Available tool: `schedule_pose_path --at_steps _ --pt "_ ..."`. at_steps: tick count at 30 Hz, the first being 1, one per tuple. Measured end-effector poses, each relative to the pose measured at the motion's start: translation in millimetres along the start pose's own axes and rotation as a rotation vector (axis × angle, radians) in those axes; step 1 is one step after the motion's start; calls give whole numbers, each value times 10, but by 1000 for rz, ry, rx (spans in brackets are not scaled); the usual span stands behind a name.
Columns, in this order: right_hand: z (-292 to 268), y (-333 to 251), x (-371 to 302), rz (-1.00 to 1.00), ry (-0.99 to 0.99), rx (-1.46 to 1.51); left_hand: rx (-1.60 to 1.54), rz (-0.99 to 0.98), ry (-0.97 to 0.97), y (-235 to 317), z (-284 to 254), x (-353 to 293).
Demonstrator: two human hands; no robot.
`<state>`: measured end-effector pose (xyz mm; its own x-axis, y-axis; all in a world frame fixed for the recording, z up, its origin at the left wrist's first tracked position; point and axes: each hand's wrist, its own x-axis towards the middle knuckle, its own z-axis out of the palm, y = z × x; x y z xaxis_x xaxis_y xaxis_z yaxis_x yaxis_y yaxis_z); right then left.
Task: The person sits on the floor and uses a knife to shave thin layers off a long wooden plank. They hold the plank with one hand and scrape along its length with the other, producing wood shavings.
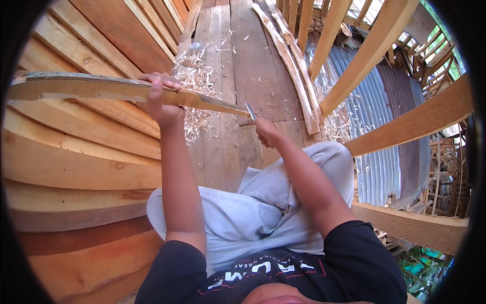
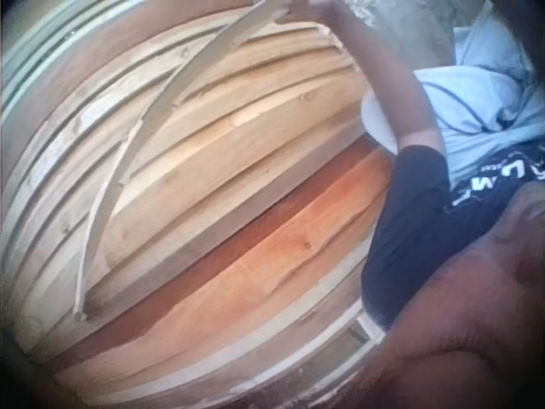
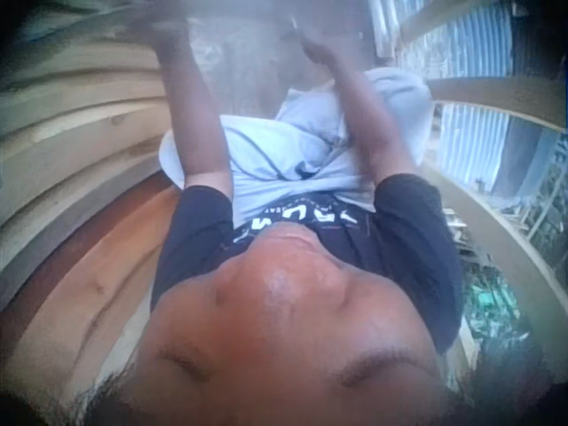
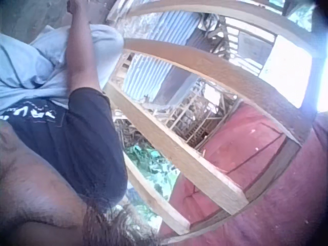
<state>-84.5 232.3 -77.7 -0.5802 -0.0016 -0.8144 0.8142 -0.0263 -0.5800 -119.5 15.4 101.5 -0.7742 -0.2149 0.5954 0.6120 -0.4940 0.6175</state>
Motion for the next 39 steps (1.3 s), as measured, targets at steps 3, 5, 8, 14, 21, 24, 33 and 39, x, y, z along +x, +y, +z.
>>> schedule_pose_path --at_steps 3,5,8,14,21,24,33,39 --pt "126 69 54 -23 21 52 22 23 27 -41 -55 15" --pt "160 -70 -111 27 -6 -9 59 62 77 16 -57 40" --pt "103 -62 43 53 -44 -9 127 100 186 22 84 85" --pt "-34 -193 389 93 -128 -74 200 117 195 3 84 105" --pt "-11 -210 559 40 -81 -177 304 112 318 2 75 71" --pt "46 -177 517 30 -88 -159 313 68 307 9 18 47" --pt "91 -244 458 -159 122 -299 309 33 357 32 59 48" --pt "81 -213 580 -236 74 -349 294 37 336 23 66 65"
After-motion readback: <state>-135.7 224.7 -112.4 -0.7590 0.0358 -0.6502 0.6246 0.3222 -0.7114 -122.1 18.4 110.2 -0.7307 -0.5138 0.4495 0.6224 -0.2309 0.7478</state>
